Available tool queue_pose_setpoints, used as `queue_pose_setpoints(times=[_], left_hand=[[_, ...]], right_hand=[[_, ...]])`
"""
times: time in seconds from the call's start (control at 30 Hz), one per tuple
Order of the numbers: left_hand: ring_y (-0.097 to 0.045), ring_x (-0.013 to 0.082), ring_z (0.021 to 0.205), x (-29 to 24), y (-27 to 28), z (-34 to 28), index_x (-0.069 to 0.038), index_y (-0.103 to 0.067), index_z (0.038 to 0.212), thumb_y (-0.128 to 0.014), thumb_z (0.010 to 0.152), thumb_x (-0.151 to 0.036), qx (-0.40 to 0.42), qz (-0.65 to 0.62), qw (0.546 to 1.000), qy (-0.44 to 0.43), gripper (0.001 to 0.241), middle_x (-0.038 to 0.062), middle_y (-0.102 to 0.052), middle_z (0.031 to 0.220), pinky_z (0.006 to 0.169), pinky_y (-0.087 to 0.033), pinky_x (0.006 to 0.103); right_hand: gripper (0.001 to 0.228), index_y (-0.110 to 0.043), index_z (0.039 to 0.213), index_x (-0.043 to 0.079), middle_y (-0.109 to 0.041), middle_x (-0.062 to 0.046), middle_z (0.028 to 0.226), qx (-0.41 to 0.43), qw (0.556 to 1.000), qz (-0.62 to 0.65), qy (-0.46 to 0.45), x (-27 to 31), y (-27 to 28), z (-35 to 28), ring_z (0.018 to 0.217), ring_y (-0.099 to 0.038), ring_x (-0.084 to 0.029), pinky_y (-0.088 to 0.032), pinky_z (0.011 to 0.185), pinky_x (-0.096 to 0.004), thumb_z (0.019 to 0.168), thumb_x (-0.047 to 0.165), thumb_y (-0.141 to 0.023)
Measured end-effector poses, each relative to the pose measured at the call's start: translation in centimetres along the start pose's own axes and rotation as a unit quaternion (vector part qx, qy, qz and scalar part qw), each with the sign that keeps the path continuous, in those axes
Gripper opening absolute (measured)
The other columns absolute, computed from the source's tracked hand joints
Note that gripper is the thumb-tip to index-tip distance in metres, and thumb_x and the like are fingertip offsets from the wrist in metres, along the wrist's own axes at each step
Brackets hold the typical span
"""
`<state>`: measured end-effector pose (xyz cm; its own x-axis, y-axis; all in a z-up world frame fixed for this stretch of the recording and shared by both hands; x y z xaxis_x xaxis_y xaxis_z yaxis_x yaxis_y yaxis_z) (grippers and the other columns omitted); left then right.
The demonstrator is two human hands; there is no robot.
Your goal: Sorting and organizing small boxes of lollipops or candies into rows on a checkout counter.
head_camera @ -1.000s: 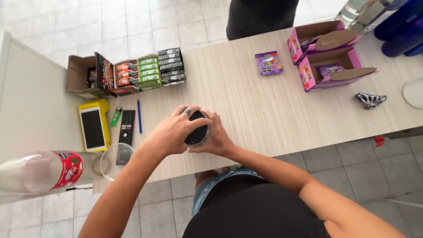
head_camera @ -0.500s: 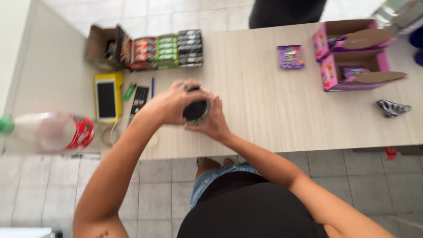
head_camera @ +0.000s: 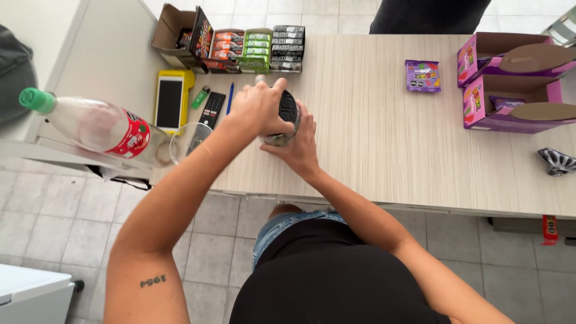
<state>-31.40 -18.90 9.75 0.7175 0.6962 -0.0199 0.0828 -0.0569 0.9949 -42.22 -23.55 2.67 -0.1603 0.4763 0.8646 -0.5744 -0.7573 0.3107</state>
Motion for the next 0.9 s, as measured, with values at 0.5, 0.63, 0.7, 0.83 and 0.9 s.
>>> queue_pose_setpoints(times=[0.5,0.63,0.7,0.83,0.9], left_hand=[[-0.023,0.0488,0.150,-3.1,4.0,-3.5,-0.024,-0.042,0.152,-0.046,0.092,-0.050,-0.078,-0.036,0.996,0.013,0.066,0.021,-0.041,0.158,0.102,-0.025,0.0807],[-0.029,0.0368,0.150,-2.3,0.5,-3.8,-0.037,-0.043,0.150,-0.066,0.071,-0.055,-0.048,-0.085,0.983,-0.154,0.084,0.007,-0.042,0.156,0.109,-0.030,0.0707],[-0.031,0.0332,0.144,-1.4,-0.2,-3.5,-0.035,-0.048,0.142,-0.069,0.071,-0.047,-0.051,-0.056,0.988,-0.137,0.075,0.002,-0.040,0.150,0.105,-0.035,0.0622],[-0.029,0.0391,0.144,-0.4,0.8,-3.3,-0.037,-0.030,0.158,-0.078,0.064,-0.041,0.025,-0.064,0.993,-0.098,0.105,0.009,-0.031,0.154,0.105,-0.038,0.0642],[-0.044,0.0514,0.134,0.5,1.4,-3.4,-0.035,-0.015,0.165,-0.089,0.058,-0.031,0.057,-0.074,0.993,-0.072,0.130,0.017,-0.033,0.149,0.094,-0.051,0.0624]], right_hand=[[0.119,-0.023,0.157,0.002,-0.042,-0.016,0.134,-0.089,0.989,-0.109,0.053,1.8,-0.6,-0.9,0.117,-0.048,-0.036,-0.039,0.103,-0.052,0.072,0.046,-0.093],[0.117,-0.031,0.151,-0.005,-0.046,-0.018,0.130,-0.137,0.961,-0.221,0.098,2.0,-1.0,-1.0,0.107,-0.051,-0.030,-0.043,0.090,-0.044,0.068,0.046,-0.095],[0.121,-0.033,0.150,-0.008,-0.054,-0.016,0.114,-0.149,0.963,-0.184,0.129,1.8,-0.9,-0.9,0.096,-0.052,-0.026,-0.042,0.084,-0.037,0.062,0.044,-0.098],[0.125,-0.031,0.152,-0.006,-0.056,-0.017,0.117,-0.144,0.974,-0.140,0.104,2.4,-0.7,-0.7,0.101,-0.055,-0.029,-0.044,0.088,-0.038,0.058,0.039,-0.100],[0.127,-0.024,0.157,-0.003,-0.048,-0.020,0.126,-0.091,0.990,-0.093,0.048,1.7,-0.9,-0.6,0.113,-0.051,-0.037,-0.048,0.095,-0.049,0.061,0.036,-0.098]])
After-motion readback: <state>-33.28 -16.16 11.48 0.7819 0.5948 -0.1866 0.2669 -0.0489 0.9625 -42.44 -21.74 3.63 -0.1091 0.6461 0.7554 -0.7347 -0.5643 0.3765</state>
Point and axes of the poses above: each hand's wrist, its own z-axis towards the middle knuckle, its own y-axis out of the back of the hand, x = y × z, the point moved 9 cm from there along z, towards the middle knuckle
